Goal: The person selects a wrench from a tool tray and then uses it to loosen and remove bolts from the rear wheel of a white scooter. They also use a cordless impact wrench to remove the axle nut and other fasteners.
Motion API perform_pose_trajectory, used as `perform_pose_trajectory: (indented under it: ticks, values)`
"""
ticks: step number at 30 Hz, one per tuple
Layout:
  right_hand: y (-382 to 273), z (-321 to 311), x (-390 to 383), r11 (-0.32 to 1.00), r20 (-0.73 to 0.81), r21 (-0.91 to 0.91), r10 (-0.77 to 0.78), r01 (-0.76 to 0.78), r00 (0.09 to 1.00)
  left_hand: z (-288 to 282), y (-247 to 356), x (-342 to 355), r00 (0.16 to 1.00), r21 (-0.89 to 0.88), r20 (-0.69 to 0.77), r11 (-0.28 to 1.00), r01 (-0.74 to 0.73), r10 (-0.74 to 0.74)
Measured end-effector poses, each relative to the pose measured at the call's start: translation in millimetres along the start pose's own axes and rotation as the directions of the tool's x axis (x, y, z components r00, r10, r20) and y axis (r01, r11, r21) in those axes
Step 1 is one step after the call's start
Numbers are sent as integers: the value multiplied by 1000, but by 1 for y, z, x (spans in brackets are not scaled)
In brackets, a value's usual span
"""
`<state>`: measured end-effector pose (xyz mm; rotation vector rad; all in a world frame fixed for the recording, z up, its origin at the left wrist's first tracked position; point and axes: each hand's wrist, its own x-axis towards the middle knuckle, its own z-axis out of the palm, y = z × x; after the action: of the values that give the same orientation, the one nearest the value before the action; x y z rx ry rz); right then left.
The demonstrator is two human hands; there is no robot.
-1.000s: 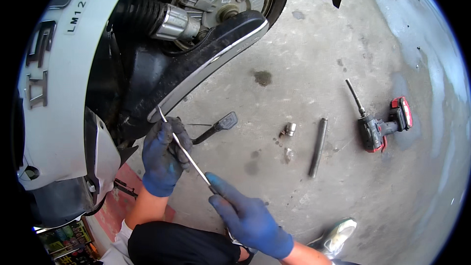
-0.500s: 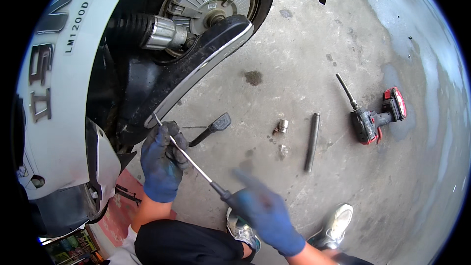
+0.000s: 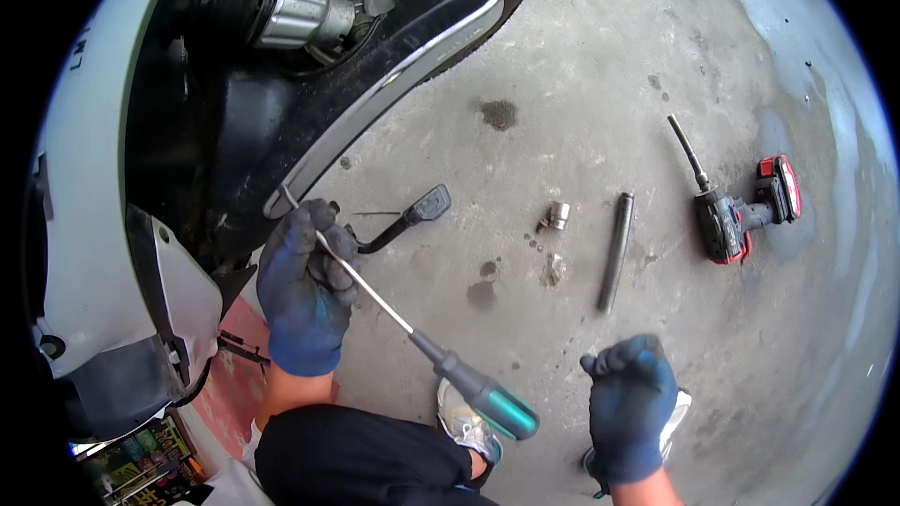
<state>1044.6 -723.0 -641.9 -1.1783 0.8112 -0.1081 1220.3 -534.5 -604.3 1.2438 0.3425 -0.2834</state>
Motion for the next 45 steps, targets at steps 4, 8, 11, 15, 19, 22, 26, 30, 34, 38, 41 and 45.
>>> perform_pose_trajectory:
  ticks: [4, 8, 11, 15, 19, 22, 26, 30, 34, 38, 41, 45]
  values:
    - [0, 22, -12, 970, 45, 201, 128, -135, 991, 13, -1, 6, 949, -222, -310, 975, -18, -53]
    - [11, -21, 0, 985, 59, 67, 152, -156, 987, -12, 0, 5, 1000, -192, 8, 981, -25, 27]
    - [-5, -30, 11, 918, 110, 297, 241, -264, 964, -15, 0, 10, 999, -164, 35, 986, 4, 2]
    - [-44, 18, -23, 840, 509, -420, -95, 344, 855, -19, 1, 4, 997, -106, 58, 992, 61, -55]
    - [-60, 24, -27, 615, 681, -460, -219, 641, 699, -14, 6, 4, 999, -16, 26, 999, 44, -44]
    - [-114, 36, -24, 330, 779, -553, -121, 765, 615, -27, 2, 2, 994, 15, 83, 997, 73, -74]
    - [-124, 46, -17, 133, 789, -603, -47, 787, 613, -49, -9, 4, 988, -47, 50, 988, 146, -144]
    - [-105, 31, -10, 110, 815, -565, -82, 818, 574, -71, -8, 10, 990, -254, 82, 959, 128, -111]
    - [-150, 45, -3, 159, 818, -568, -2, 808, 576, -60, 0, 13, 993, -167, 85, 981, 96, -83]
    - [-174, 45, -7, 116, 827, -560, 27, 820, 561, -63, -1, 17, 991, -214, 109, 972, 99, -77]
    - [-197, 46, -12, 133, 815, -574, -7, 808, 579, -63, -4, 21, 983, -283, 170, 952, 115, -68]
    - [-222, 72, -1, 537, 652, -652, 38, 535, 757, -66, -4, 16, 985, -386, 160, 915, 119, -61]
